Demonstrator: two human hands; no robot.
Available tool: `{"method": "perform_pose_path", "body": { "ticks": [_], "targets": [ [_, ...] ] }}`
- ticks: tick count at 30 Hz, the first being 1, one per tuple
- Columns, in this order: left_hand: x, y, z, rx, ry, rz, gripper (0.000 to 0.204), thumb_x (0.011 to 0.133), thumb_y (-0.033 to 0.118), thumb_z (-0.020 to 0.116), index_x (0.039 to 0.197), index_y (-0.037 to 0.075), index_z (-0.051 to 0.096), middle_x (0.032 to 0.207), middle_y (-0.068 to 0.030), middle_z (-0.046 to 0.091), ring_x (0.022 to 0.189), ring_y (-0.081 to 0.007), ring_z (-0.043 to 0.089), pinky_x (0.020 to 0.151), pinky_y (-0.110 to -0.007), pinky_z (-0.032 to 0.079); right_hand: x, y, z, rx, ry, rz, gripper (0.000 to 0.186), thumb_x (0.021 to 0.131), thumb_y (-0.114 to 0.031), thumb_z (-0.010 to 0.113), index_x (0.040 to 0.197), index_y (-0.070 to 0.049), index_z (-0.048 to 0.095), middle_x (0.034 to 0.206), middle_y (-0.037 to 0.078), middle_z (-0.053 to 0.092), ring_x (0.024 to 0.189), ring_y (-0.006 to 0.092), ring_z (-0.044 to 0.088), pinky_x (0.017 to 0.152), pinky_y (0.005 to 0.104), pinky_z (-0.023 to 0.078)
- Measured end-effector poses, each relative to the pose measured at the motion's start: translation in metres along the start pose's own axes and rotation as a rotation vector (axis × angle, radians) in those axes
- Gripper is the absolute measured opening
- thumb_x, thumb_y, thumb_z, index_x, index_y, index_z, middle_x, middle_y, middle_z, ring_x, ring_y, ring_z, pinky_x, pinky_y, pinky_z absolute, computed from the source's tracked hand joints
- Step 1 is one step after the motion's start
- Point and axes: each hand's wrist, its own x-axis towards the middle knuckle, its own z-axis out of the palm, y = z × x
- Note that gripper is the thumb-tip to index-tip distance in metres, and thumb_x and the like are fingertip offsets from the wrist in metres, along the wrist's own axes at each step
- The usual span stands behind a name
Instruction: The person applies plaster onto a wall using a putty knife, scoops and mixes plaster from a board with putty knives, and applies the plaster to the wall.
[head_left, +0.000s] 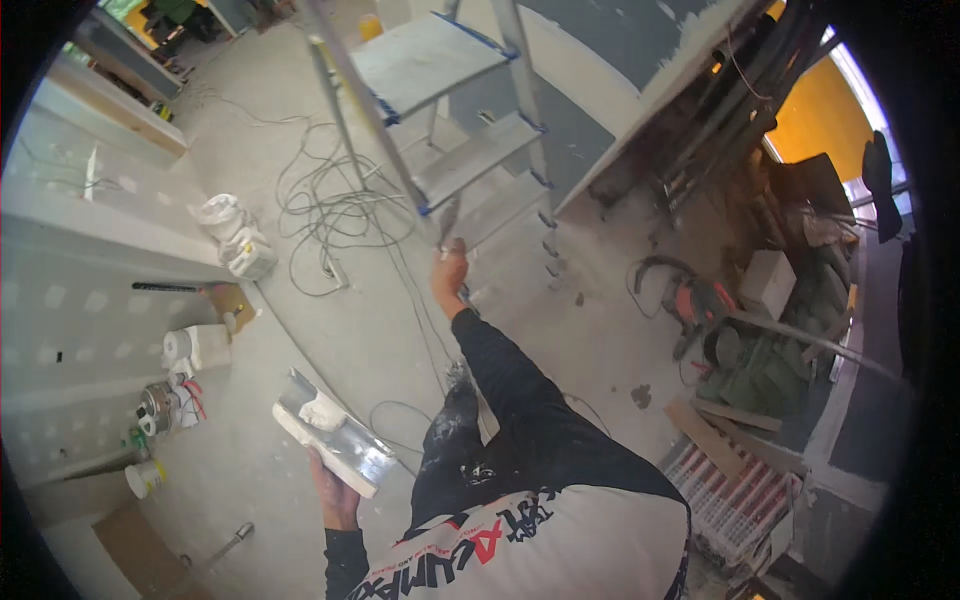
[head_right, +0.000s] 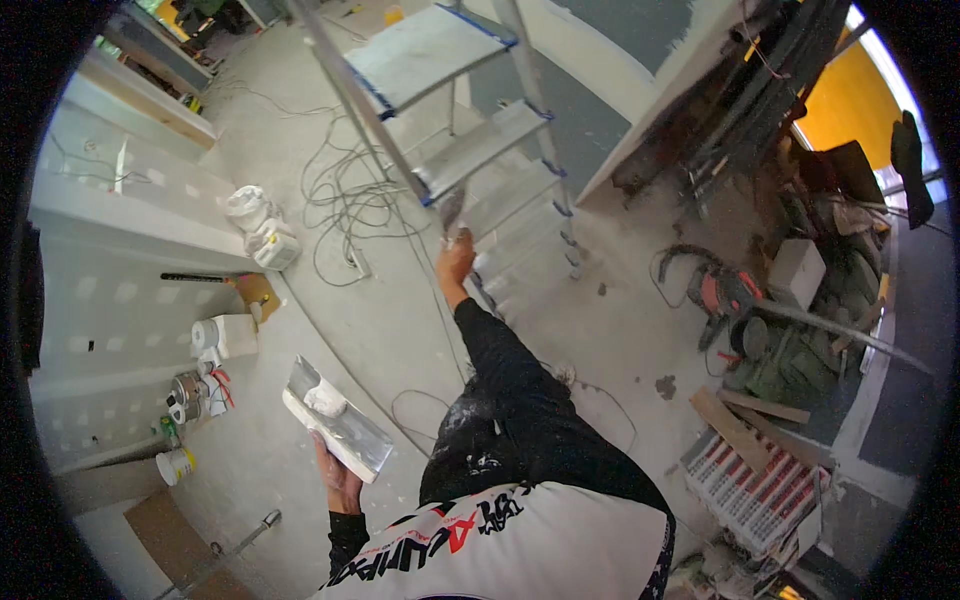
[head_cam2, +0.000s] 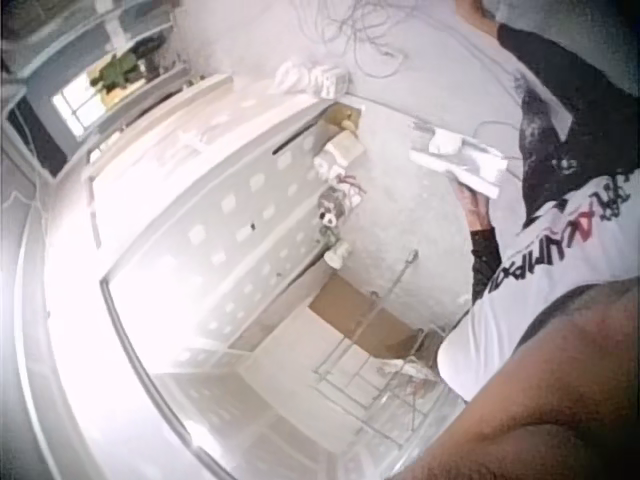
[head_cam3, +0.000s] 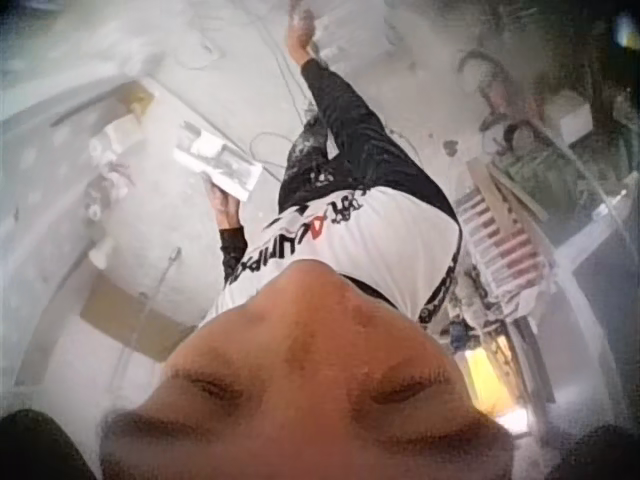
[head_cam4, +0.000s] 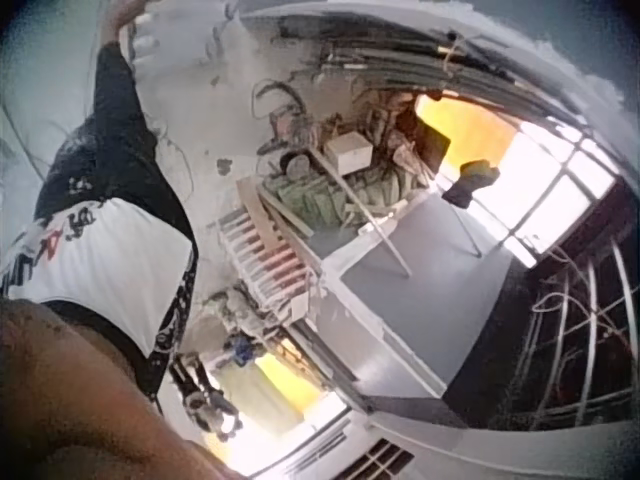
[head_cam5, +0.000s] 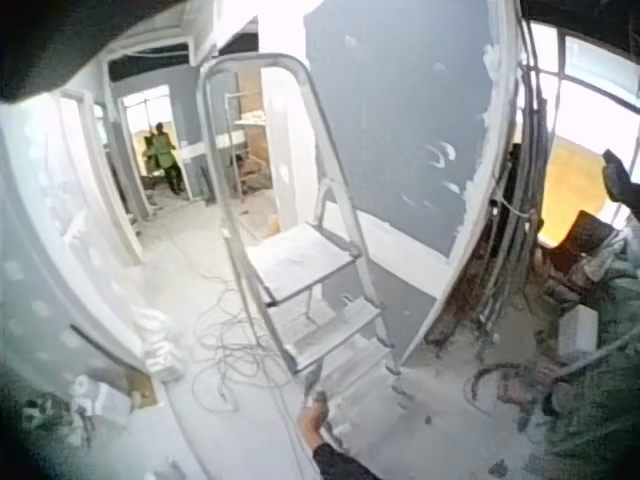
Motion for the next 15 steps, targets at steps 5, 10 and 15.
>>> {"method": "perform_pose_path", "body": {
  "ticks": [5,10,15],
  "targets": [
    [0.004,-0.033,0.054,0.030,-0.047,-0.003,0.066,0.102,0.054,0.044,0.151,0.011,0.033,0.148,-0.0109,0.045,0.134,-0.0310,0.044,0.113,-0.048,0.038,0.029,0.020,-0.054,0.191,-0.285,0.186,0.057,0.083,-0.017,0.073,0.129,0.008,0.052,0.133,0.030,0.054,0.125,0.0446,0.051,0.107,0.0472,0.040],
    [0.004,-0.071,0.103,-0.031,-0.141,0.048,0.064,0.104,0.051,0.042,0.151,0.009,0.032,0.145,-0.0116,0.047,0.130,-0.0309,0.049,0.111,-0.048,0.042,0.030,0.092,-0.170,0.171,-0.586,-0.072,0.064,0.087,-0.021,0.069,0.138,0.009,0.046,0.145,0.031,0.044,0.138,0.0421,0.039,0.117,0.0434,0.030],
    [-0.006,-0.115,0.165,-0.100,-0.249,0.195,0.063,0.105,0.050,0.040,0.151,0.008,0.032,0.144,-0.0128,0.047,0.130,-0.0309,0.049,0.109,-0.049,0.043,0.004,0.258,-0.352,0.096,-0.570,-0.175,0.043,0.088,-0.015,0.069,0.126,0.000,0.059,0.120,0.021,0.064,0.111,0.0365,0.061,0.095,0.0420,0.048]
  ]
}}
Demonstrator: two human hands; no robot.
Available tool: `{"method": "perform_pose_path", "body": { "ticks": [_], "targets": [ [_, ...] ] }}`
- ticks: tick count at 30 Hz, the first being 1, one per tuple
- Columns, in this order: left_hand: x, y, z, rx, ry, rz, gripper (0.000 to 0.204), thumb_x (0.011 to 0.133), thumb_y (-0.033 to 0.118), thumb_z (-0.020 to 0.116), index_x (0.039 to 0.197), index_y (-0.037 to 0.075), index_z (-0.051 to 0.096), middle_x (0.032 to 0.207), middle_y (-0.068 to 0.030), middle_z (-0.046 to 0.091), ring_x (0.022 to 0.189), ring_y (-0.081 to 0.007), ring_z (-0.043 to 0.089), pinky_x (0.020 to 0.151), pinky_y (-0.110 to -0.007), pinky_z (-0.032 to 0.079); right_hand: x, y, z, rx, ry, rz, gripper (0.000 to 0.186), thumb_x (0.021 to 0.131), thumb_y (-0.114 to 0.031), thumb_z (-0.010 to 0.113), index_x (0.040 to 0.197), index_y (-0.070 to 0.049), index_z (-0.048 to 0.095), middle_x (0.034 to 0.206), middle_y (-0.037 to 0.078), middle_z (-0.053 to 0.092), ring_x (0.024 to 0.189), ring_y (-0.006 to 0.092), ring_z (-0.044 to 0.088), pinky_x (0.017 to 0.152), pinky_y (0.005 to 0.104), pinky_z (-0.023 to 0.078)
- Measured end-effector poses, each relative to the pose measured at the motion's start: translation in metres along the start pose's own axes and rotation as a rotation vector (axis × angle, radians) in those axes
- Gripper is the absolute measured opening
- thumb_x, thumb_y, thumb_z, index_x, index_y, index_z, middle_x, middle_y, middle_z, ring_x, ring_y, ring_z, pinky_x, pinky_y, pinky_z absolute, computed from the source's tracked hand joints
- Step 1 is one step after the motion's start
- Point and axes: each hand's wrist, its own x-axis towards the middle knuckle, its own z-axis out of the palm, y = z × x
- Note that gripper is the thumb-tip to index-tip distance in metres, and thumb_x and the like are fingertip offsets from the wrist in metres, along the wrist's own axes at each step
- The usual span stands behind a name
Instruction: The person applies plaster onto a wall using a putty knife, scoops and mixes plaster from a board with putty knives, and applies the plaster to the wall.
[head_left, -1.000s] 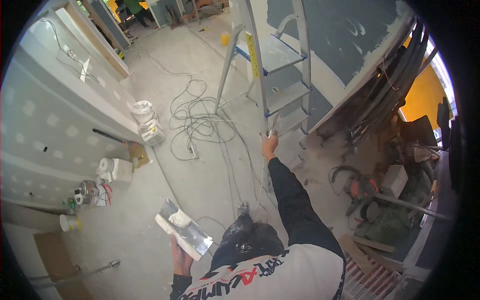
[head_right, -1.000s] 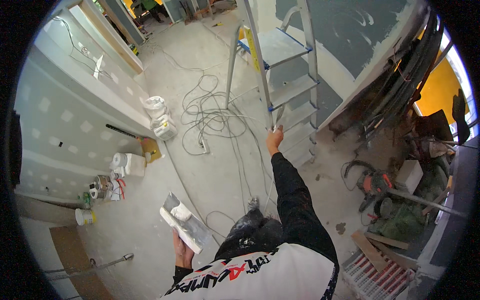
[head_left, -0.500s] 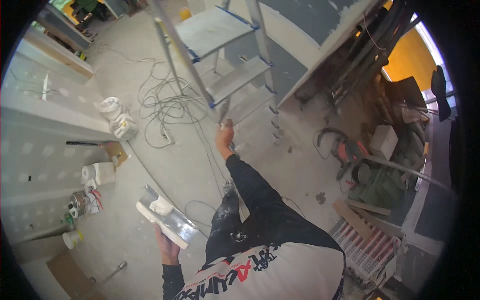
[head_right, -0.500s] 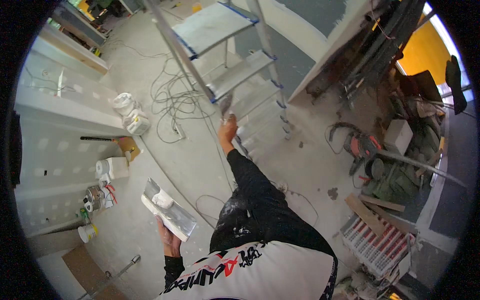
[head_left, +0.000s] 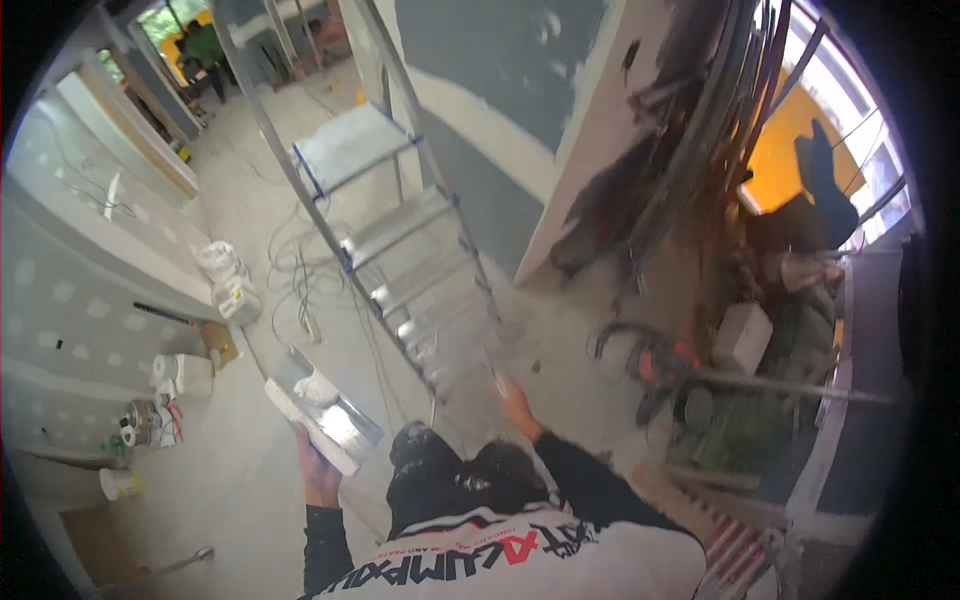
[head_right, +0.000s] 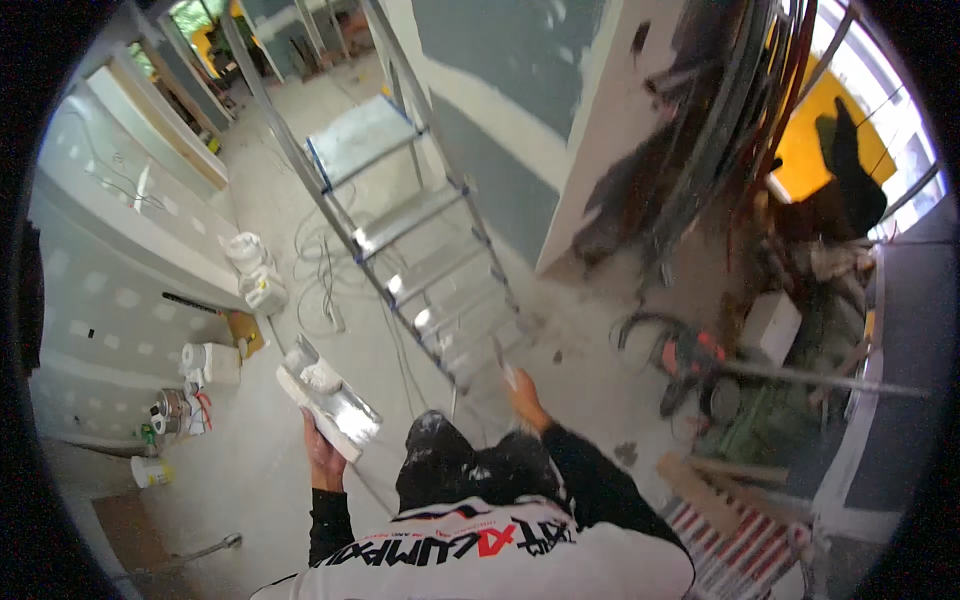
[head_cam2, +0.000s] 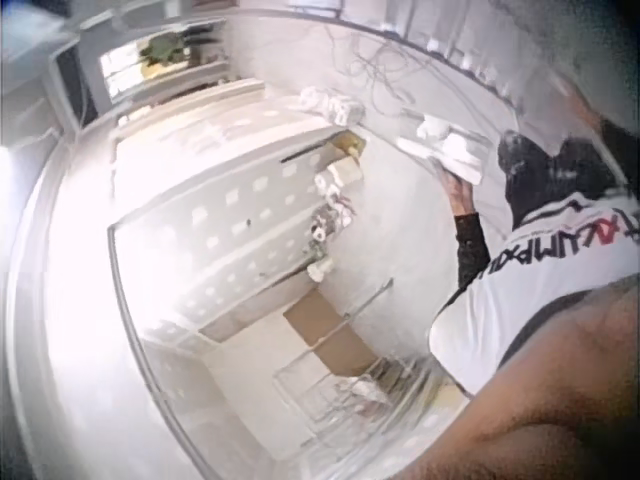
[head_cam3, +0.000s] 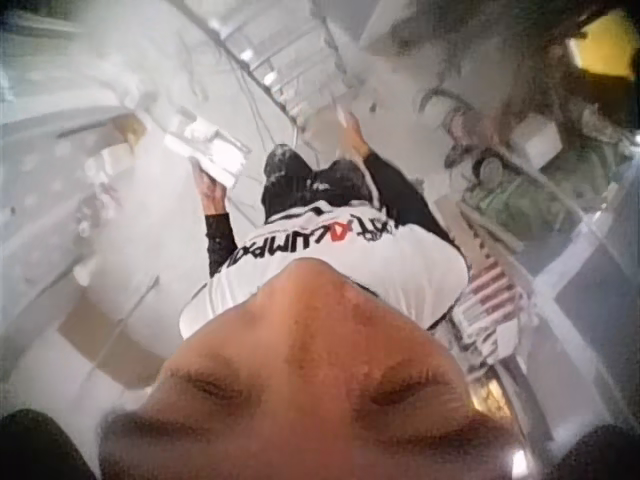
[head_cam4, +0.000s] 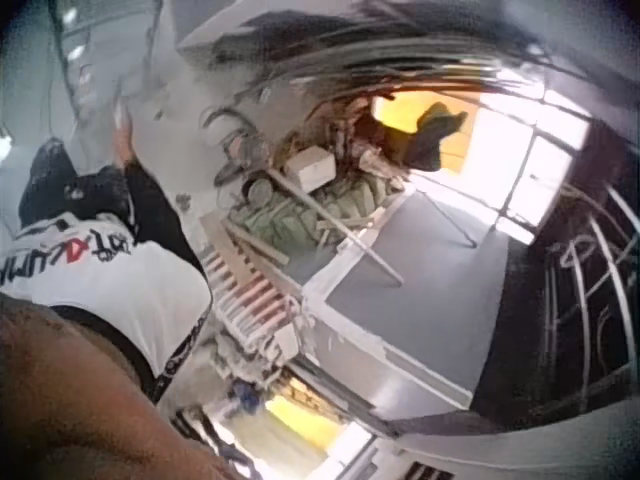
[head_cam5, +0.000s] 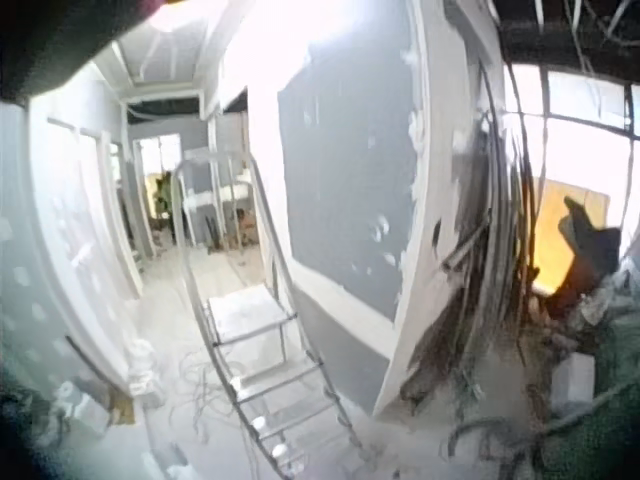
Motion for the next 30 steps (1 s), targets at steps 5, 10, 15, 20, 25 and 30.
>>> {"method": "perform_pose_path", "body": {
  "ticks": [5,10,15,20,25,30],
  "targets": [
    [0.003,-0.032,0.049,0.011,-0.079,-0.021,0.064,0.105,0.052,0.036,0.151,0.008,0.032,0.144,-0.0148,0.049,0.130,-0.0323,0.051,0.109,-0.050,0.043,-0.100,0.070,-0.142,-0.123,-0.115,0.221,0.035,0.093,-0.022,0.067,0.119,0.000,0.060,0.094,0.015,0.067,0.086,0.0268,0.066,0.076,0.0406,0.051],
    [0.027,0.009,0.114,0.020,-0.233,-0.028,0.064,0.105,0.053,0.034,0.151,0.007,0.033,0.144,-0.0158,0.049,0.130,-0.0326,0.052,0.109,-0.050,0.043,-0.001,0.043,-0.197,-0.299,-0.007,0.120,0.038,0.090,-0.028,0.069,0.114,0.001,0.063,0.079,0.016,0.067,0.073,0.0329,0.066,0.068,0.0439,0.053],
    [0.059,0.087,0.144,0.136,-0.261,0.146,0.063,0.106,0.050,0.034,0.151,0.006,0.032,0.143,-0.0160,0.051,0.126,-0.0320,0.055,0.108,-0.048,0.046,0.189,-0.161,-0.185,-0.073,-0.047,0.012,0.044,0.083,-0.020,0.074,0.118,0.001,0.060,0.101,0.023,0.067,0.092,0.0395,0.065,0.082,0.0449,0.051],
    [0.127,0.129,0.214,0.056,-0.359,0.181,0.060,0.106,0.046,0.036,0.149,0.004,0.034,0.139,-0.0168,0.053,0.127,-0.0317,0.055,0.106,-0.048,0.048,0.404,-0.334,-0.252,-0.127,0.192,-0.604,0.041,0.090,-0.030,0.069,0.117,-0.001,0.060,0.109,0.020,0.067,0.103,0.0339,0.065,0.090,0.0446,0.049],
    [0.176,0.192,0.268,0.013,-0.441,0.251,0.058,0.107,0.045,0.036,0.146,0.002,0.038,0.136,-0.0177,0.055,0.119,-0.0315,0.060,0.101,-0.046,0.052,0.559,-0.550,-0.261,0.604,0.047,-0.602,0.024,0.099,-0.028,0.061,0.110,-0.007,0.059,0.084,0.004,0.058,0.074,0.0096,0.056,0.063,0.0247,0.047],
    [0.209,0.256,0.309,0.017,-0.352,0.287,0.055,0.106,0.045,0.039,0.141,0.003,0.043,0.129,-0.0160,0.059,0.112,-0.0305,0.063,0.096,-0.045,0.054,0.629,-0.688,-0.223,0.431,-0.081,-0.355,0.034,0.100,-0.035,0.061,0.115,-0.004,0.059,0.084,0.002,0.062,0.079,0.0111,0.058,0.069,0.0249,0.049]
  ]
}}
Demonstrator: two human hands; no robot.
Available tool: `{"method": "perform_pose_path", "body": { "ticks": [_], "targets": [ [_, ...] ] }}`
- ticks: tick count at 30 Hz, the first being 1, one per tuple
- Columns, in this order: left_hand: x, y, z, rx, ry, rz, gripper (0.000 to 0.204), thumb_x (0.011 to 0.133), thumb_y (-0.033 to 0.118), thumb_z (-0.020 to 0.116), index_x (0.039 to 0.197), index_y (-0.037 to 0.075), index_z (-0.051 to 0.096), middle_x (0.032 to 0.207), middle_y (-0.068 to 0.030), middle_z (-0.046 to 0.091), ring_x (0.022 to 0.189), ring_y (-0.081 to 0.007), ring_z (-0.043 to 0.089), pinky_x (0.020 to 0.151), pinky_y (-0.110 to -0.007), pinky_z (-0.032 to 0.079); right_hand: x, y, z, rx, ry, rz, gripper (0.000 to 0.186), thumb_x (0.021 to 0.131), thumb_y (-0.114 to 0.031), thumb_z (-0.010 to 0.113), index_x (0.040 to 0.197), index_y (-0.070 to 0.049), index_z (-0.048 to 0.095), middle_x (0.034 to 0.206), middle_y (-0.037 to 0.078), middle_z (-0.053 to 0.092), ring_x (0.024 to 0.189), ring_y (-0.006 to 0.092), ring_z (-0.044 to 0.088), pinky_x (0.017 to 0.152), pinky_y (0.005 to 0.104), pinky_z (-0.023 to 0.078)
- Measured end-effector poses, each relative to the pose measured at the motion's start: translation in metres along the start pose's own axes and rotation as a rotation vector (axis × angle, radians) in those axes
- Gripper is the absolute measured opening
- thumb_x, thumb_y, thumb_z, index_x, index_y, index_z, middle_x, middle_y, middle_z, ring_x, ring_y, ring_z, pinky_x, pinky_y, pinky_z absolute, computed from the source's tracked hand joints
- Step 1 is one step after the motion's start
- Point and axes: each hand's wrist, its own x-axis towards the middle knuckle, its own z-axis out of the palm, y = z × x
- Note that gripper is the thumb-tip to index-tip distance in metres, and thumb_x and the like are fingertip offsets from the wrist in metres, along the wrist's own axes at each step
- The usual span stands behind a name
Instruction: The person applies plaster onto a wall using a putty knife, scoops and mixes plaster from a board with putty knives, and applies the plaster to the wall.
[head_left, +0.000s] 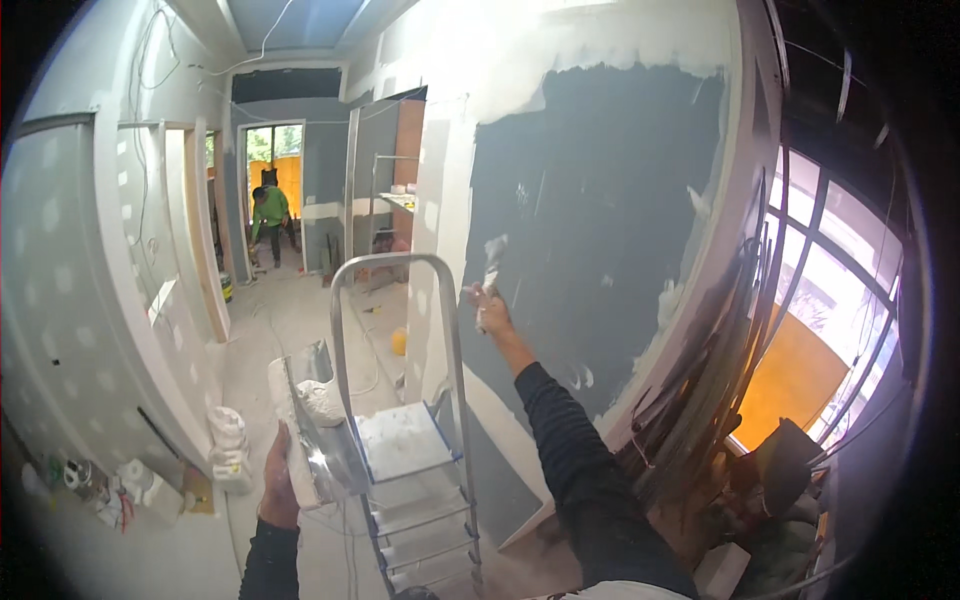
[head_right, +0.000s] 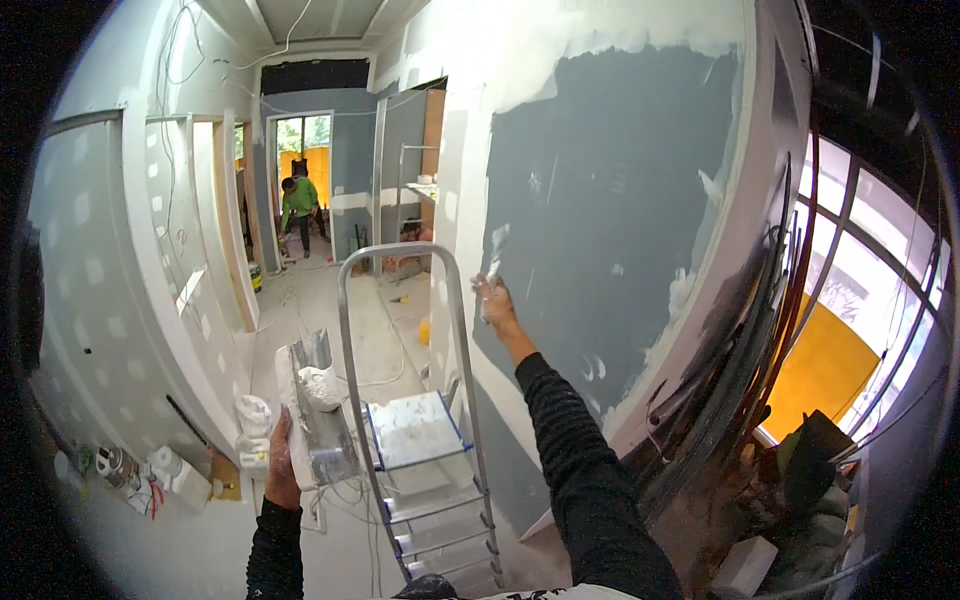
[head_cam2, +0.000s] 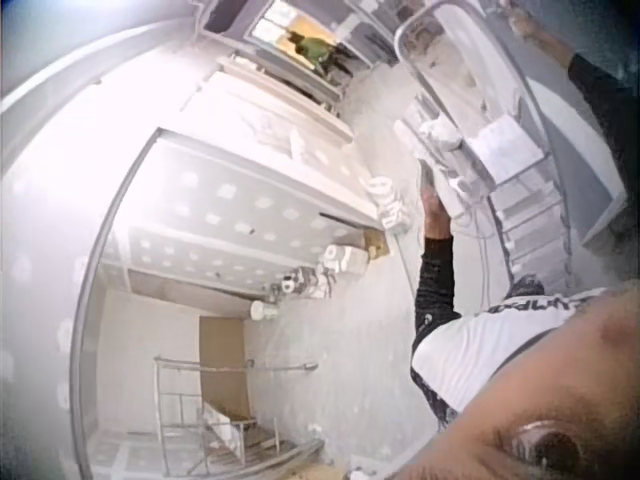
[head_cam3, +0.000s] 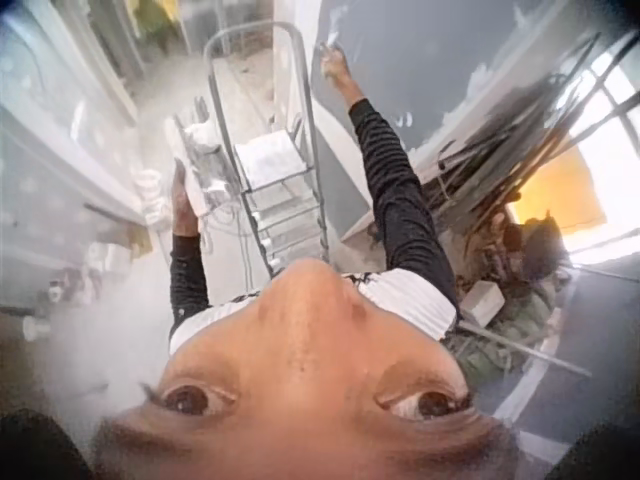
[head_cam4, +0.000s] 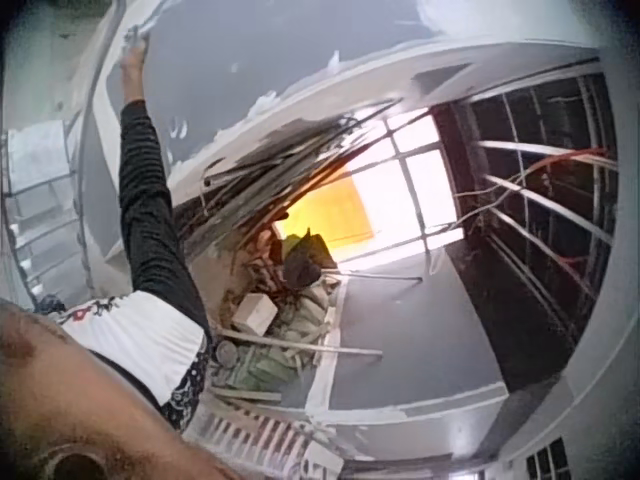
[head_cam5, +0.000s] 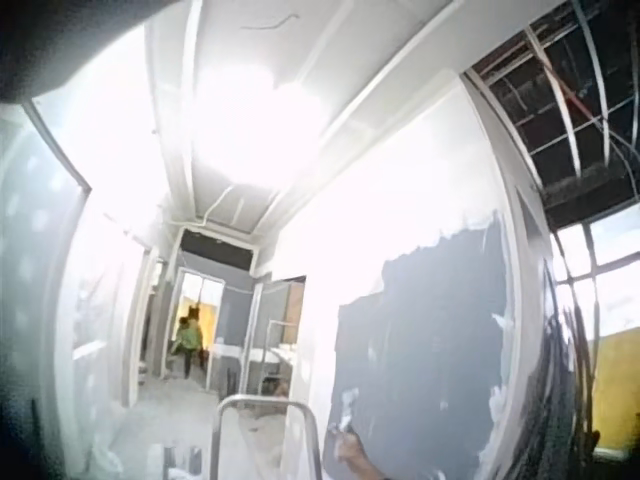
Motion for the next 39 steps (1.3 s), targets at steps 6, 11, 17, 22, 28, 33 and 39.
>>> {"method": "perform_pose_path", "body": {
  "ticks": [6,11,17,22,28,33,39],
  "targets": [
    [0.098,0.017,0.069,-0.073,-0.123,-0.010,0.057,0.106,0.045,0.040,0.145,0.004,0.041,0.132,-0.0169,0.057,0.117,-0.0316,0.061,0.099,-0.046,0.052,0.064,0.032,-0.011,0.185,0.102,-0.055,0.040,0.094,-0.035,0.070,0.113,-0.001,0.065,0.098,0.007,0.069,0.092,0.0157,0.063,0.082,0.0305,0.050],
    [0.143,0.049,0.080,-0.058,-0.153,0.006,0.057,0.105,0.045,0.040,0.146,0.004,0.040,0.134,-0.0177,0.056,0.119,-0.0319,0.060,0.100,-0.047,0.051,0.032,0.001,0.054,0.287,-0.014,-0.080,0.023,0.094,-0.028,0.071,0.095,-0.005,0.068,0.084,-0.002,0.060,0.074,0.0088,0.055,0.072,0.0290,0.047],
    [0.205,0.049,0.151,-0.072,-0.224,-0.018,0.052,0.105,0.043,0.042,0.142,0.006,0.046,0.126,-0.0146,0.062,0.107,-0.0283,0.066,0.091,-0.045,0.057,0.037,0.012,0.034,0.239,0.134,-0.175,0.019,0.093,-0.025,0.072,0.088,-0.007,0.068,0.077,0.000,0.061,0.068,0.0082,0.050,0.064,0.0289,0.043],
    [0.245,0.062,0.191,-0.021,-0.278,0.060,0.050,0.105,0.040,0.046,0.139,0.003,0.049,0.122,-0.0147,0.065,0.106,-0.0273,0.067,0.093,-0.043,0.056,0.033,0.012,0.051,0.183,0.150,-0.105,0.030,0.087,-0.025,0.077,0.080,-0.003,0.057,0.071,0.001,0.055,0.068,0.0154,0.051,0.067,0.0335,0.046],
    [0.305,0.064,0.259,-0.076,-0.329,-0.023,0.052,0.106,0.038,0.042,0.143,0.002,0.042,0.132,-0.0180,0.059,0.113,-0.0296,0.065,0.097,-0.046,0.054,0.035,0.029,0.028,0.357,0.112,0.021,0.035,0.085,-0.030,0.079,0.081,-0.003,0.057,0.072,0.002,0.054,0.067,0.0164,0.048,0.066,0.0350,0.045],
    [0.334,0.082,0.289,-0.041,-0.221,-0.019,0.051,0.106,0.038,0.042,0.142,0.001,0.044,0.128,-0.0177,0.062,0.109,-0.0300,0.066,0.096,-0.046,0.055,0.023,-0.011,0.036,0.269,0.063,-0.002,0.035,0.090,-0.041,0.074,0.085,-0.008,0.062,0.064,-0.005,0.049,0.052,0.0084,0.045,0.048,0.0307,0.038],
    [0.378,0.077,0.316,0.008,-0.262,-0.150,0.054,0.104,0.041,0.046,0.140,0.002,0.046,0.126,-0.0165,0.063,0.108,-0.0301,0.067,0.095,-0.046,0.055,0.026,-0.008,0.020,0.218,-0.030,0.137,0.032,0.093,-0.042,0.070,0.101,-0.012,0.070,0.062,-0.005,0.048,0.047,0.0070,0.042,0.044,0.0295,0.034]
  ]
}}
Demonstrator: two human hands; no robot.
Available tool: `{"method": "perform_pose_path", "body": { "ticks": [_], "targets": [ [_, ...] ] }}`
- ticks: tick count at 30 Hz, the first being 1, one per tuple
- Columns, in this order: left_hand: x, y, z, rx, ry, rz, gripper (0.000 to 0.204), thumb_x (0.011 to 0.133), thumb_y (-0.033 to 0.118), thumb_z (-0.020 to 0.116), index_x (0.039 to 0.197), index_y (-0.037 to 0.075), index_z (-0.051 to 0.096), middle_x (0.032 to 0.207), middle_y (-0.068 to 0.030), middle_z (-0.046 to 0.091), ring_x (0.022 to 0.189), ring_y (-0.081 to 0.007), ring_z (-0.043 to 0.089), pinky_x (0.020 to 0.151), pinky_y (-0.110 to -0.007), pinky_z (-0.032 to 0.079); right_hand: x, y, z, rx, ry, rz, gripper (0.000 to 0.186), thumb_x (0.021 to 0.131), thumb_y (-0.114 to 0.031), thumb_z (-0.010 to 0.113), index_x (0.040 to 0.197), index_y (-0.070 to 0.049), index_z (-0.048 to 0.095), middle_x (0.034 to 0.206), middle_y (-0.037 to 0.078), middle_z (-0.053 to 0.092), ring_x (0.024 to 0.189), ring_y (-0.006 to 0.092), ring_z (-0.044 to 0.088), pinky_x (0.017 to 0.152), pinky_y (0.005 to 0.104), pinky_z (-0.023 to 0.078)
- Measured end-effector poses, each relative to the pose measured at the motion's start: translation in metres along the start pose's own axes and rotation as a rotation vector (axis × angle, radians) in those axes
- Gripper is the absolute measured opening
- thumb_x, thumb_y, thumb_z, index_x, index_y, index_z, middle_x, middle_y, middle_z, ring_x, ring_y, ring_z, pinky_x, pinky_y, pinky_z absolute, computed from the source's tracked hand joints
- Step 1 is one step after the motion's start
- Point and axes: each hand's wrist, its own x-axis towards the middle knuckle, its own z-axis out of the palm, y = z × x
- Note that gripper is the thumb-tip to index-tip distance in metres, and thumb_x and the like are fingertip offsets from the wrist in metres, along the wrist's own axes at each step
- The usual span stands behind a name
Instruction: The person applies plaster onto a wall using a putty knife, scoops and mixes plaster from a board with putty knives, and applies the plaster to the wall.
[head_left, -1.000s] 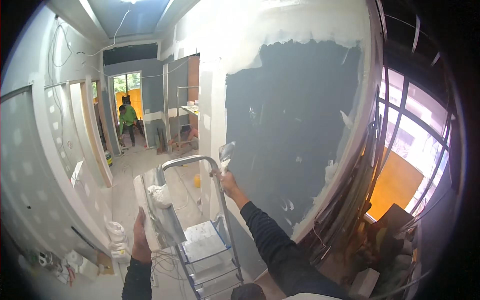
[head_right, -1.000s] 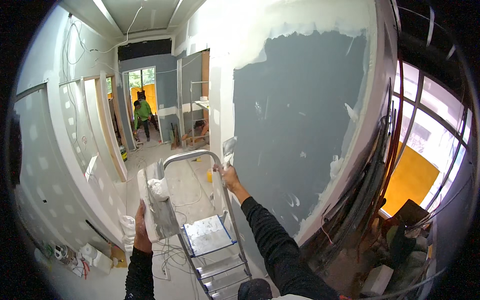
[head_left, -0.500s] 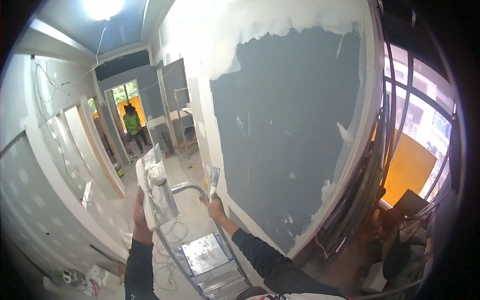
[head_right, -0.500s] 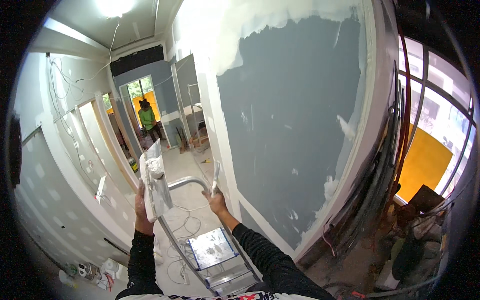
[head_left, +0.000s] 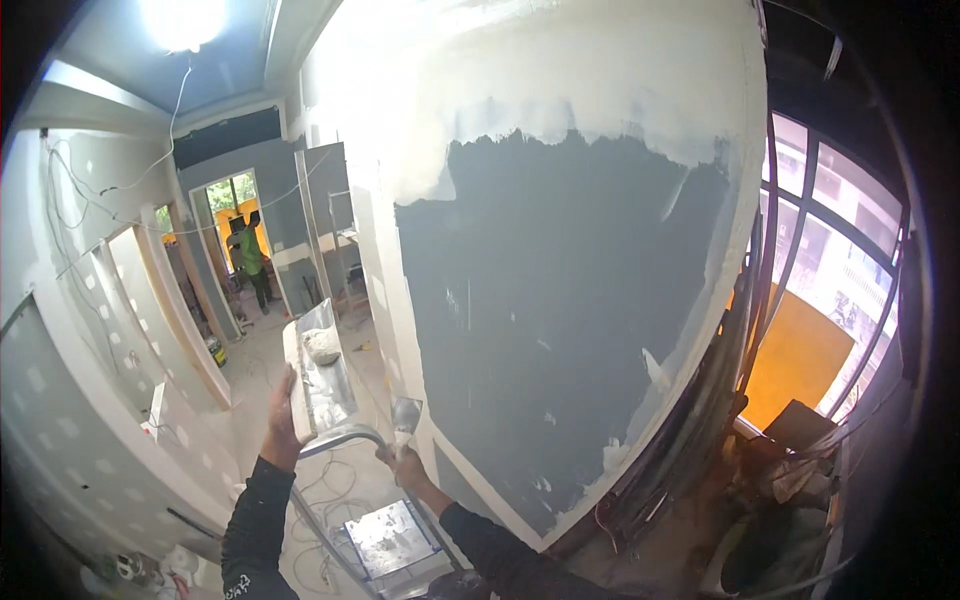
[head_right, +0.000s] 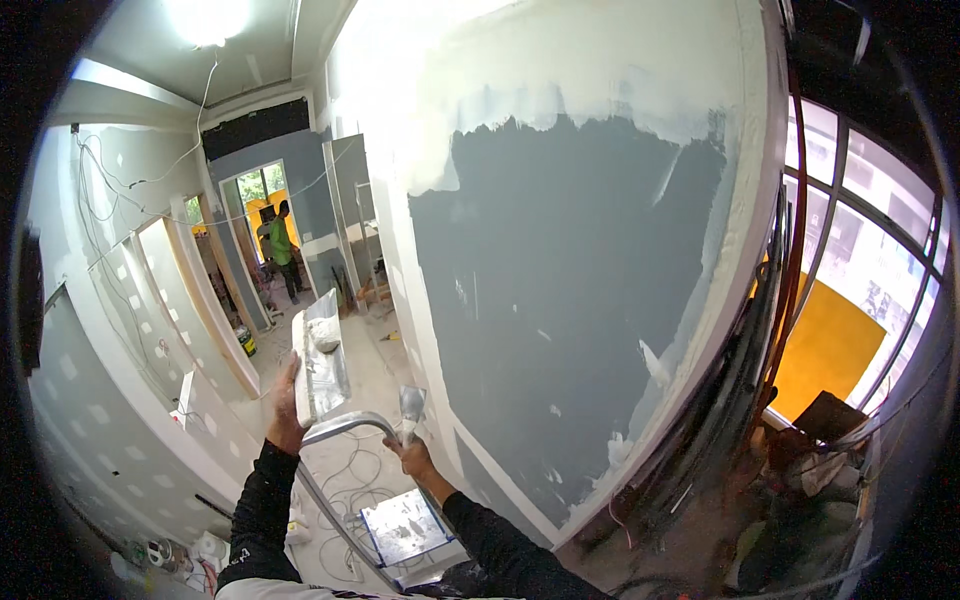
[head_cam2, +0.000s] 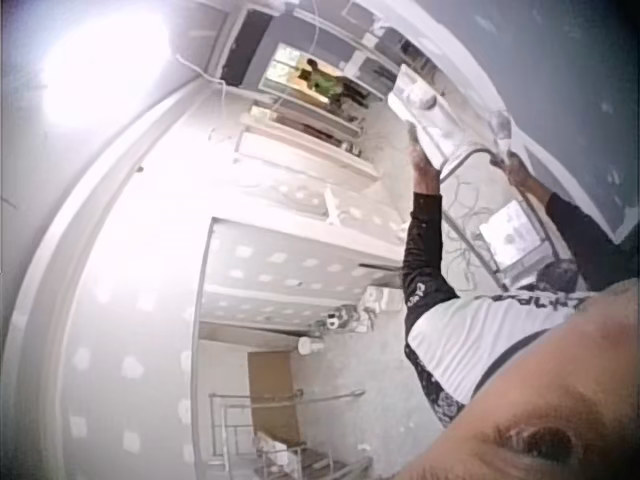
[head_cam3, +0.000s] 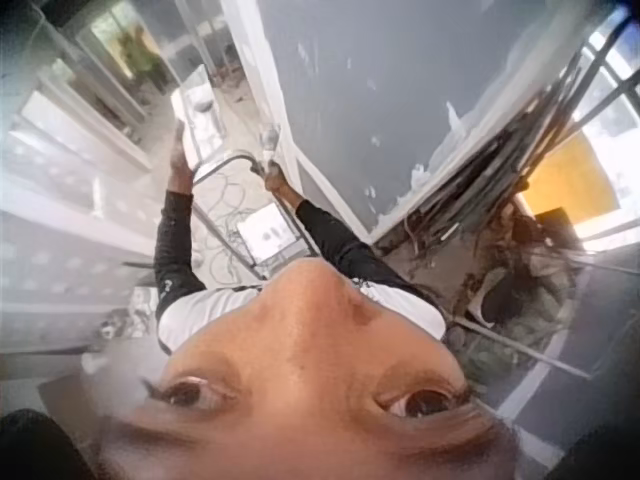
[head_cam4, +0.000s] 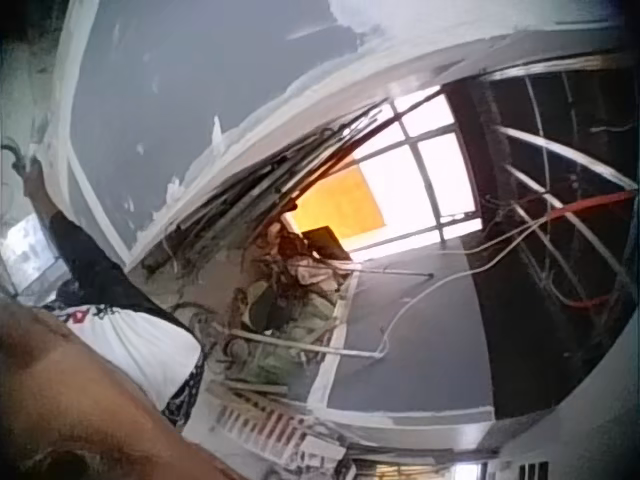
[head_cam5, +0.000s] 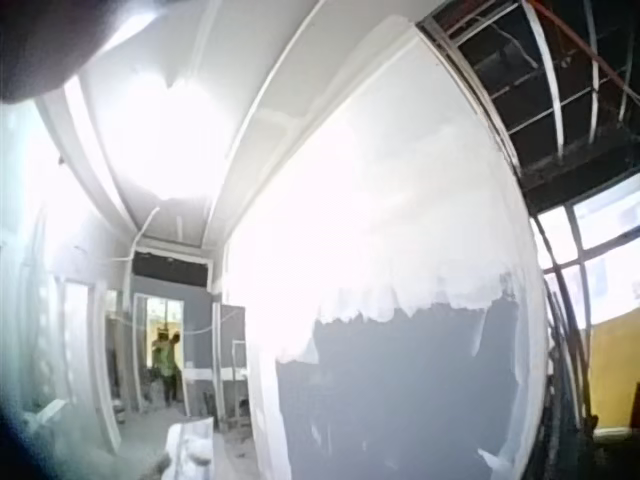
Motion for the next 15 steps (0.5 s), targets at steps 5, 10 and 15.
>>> {"method": "perform_pose_path", "body": {
  "ticks": [5,10,15],
  "targets": [
    [0.020,0.005,-0.021,-0.032,0.023,-0.096,0.054,0.104,0.044,0.044,0.140,0.004,0.047,0.130,-0.0167,0.061,0.114,-0.0315,0.064,0.103,-0.047,0.050,-0.001,-0.016,0.014,-0.132,-0.089,0.114,0.040,0.097,-0.043,0.063,0.113,-0.007,0.070,0.080,0.001,0.067,0.059,0.0103,0.054,0.055,0.0306,0.044],
    [0.058,-0.004,-0.028,-0.066,-0.031,-0.163,0.056,0.104,0.043,0.045,0.142,0.002,0.043,0.133,-0.0167,0.059,0.117,-0.0319,0.062,0.104,-0.048,0.049,0.011,0.002,0.001,-0.236,-0.067,-0.019,0.039,0.098,-0.040,0.061,0.114,-0.005,0.068,0.112,0.018,0.068,0.103,0.0346,0.065,0.092,0.0420,0.049],
    [0.096,0.019,-0.021,-0.090,-0.040,-0.214,0.056,0.104,0.043,0.046,0.142,0.003,0.043,0.131,-0.0173,0.059,0.116,-0.0304,0.062,0.103,-0.047,0.049,-0.020,-0.026,-0.023,-0.565,0.128,-0.213,0.025,0.096,-0.021,0.061,0.117,-0.009,0.069,0.124,0.019,0.063,0.115,0.0346,0.060,0.099,0.0444,0.047]
  ]
}}
